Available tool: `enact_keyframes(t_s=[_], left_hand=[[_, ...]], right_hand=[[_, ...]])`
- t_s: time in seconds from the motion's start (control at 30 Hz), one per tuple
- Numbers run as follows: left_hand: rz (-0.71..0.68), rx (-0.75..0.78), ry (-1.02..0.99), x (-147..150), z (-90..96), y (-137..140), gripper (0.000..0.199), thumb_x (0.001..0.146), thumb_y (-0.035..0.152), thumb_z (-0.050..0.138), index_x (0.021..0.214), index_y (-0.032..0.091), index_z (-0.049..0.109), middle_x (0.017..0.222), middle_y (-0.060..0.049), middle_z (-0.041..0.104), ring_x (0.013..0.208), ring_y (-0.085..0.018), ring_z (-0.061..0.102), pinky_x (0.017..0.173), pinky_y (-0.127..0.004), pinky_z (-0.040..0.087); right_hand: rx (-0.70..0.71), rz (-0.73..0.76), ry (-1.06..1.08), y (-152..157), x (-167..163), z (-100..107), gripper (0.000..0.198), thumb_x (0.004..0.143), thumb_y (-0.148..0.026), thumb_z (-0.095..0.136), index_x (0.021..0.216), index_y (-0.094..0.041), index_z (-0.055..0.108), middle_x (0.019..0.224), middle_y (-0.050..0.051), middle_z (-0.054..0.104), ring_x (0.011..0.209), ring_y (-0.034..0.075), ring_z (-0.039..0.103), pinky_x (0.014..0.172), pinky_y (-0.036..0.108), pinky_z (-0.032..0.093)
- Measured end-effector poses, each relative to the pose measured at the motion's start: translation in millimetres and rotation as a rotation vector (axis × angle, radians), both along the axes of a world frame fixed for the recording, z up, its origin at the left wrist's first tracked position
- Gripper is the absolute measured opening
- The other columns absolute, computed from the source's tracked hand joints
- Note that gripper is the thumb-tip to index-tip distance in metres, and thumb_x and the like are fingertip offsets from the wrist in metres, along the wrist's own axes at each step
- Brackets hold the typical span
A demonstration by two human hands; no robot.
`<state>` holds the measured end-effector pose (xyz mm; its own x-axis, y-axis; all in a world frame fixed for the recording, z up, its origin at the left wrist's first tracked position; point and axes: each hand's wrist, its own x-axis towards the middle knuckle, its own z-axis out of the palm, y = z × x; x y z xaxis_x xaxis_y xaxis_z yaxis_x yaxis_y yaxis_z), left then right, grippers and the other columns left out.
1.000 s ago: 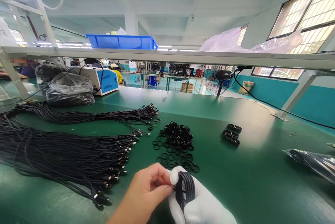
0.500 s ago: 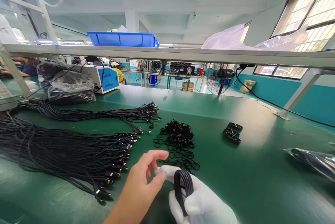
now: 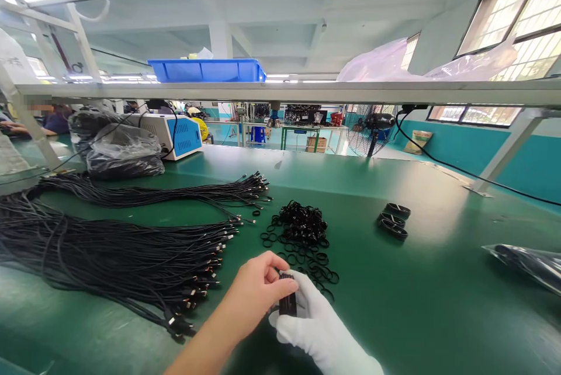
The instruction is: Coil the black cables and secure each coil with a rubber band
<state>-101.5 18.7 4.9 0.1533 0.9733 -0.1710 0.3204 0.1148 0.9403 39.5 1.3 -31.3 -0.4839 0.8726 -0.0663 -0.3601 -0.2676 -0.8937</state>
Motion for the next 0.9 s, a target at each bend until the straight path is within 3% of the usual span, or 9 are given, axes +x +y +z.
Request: enact_keyframes(t_s=[0.13, 0.23, 0.43, 0.57, 0.7, 0.8, 0.9], left_hand=[[0.064, -0.006, -0.053, 0, 0.5, -11, 0.026, 0.081, 0.04, 0.046, 0.078, 0.015, 0.052, 0.062, 0.003, 0.053, 0.049, -0.008, 0.041, 0.045, -0.021, 0.032], [-0.025, -0.082, -0.123, -2, -3.5, -20, 0.018, 0.075, 0.032, 0.054, 0.071, 0.016, 0.049, 0.058, 0.005, 0.05, 0.048, -0.007, 0.039, 0.045, -0.019, 0.03], [-0.037, -0.102, -0.153, 2, -18.0, -27, 0.013, 0.072, 0.026, 0.056, 0.067, 0.016, 0.049, 0.057, 0.005, 0.045, 0.052, -0.008, 0.037, 0.048, -0.02, 0.029], [-0.05, -0.115, -0.216, 2, -24.3, -27, 0.015, 0.073, 0.028, 0.054, 0.066, 0.017, 0.046, 0.056, 0.006, 0.043, 0.052, -0.009, 0.036, 0.051, -0.022, 0.03], [-0.105, -0.111, -0.211, -1, -26.4, -29, 0.017, 0.079, 0.029, 0.049, 0.067, 0.019, 0.044, 0.057, 0.005, 0.044, 0.054, -0.01, 0.04, 0.054, -0.023, 0.034], [-0.004, 0.057, 0.091, -1, -24.2, -32, 0.024, 0.085, 0.033, 0.043, 0.066, 0.02, 0.046, 0.06, 0.003, 0.048, 0.056, -0.014, 0.045, 0.053, -0.025, 0.035], [0.154, 0.354, 0.355, 0, -26.2, -36, 0.013, 0.084, 0.02, 0.043, 0.083, 0.022, 0.056, 0.086, -0.002, 0.059, 0.072, -0.017, 0.055, 0.064, -0.027, 0.042]], right_hand=[[-0.06, 0.073, 0.025, -1, 5, -1, 0.053, 0.057, -0.026, 0.077, 0.103, -0.018, 0.051, 0.094, 0.005, 0.054, 0.086, 0.021, 0.056, 0.066, 0.03, 0.043], [-0.064, 0.152, 0.117, -2, 7, 3, 0.052, 0.059, -0.032, 0.078, 0.1, -0.017, 0.051, 0.098, 0.006, 0.055, 0.087, 0.021, 0.057, 0.066, 0.03, 0.044], [-0.052, 0.195, 0.013, 1, 5, 2, 0.043, 0.052, -0.014, 0.079, 0.087, -0.015, 0.053, 0.084, 0.003, 0.061, 0.08, 0.018, 0.057, 0.066, 0.026, 0.043], [-0.141, 0.228, 0.056, 0, 7, -7, 0.049, 0.058, -0.027, 0.081, 0.094, -0.013, 0.052, 0.089, 0.006, 0.059, 0.088, 0.021, 0.059, 0.067, 0.029, 0.047], [-0.145, 0.208, 0.044, 0, 8, -10, 0.051, 0.057, -0.029, 0.082, 0.094, -0.012, 0.051, 0.084, 0.006, 0.059, 0.082, 0.019, 0.06, 0.065, 0.028, 0.048], [-0.139, 0.215, 0.073, 0, 9, -11, 0.051, 0.058, -0.029, 0.081, 0.096, -0.013, 0.051, 0.088, 0.006, 0.059, 0.082, 0.019, 0.061, 0.065, 0.028, 0.049], [-0.151, 0.234, 0.101, 1, 9, -12, 0.054, 0.058, -0.028, 0.081, 0.101, -0.014, 0.052, 0.096, 0.006, 0.057, 0.085, 0.02, 0.061, 0.066, 0.029, 0.051]])
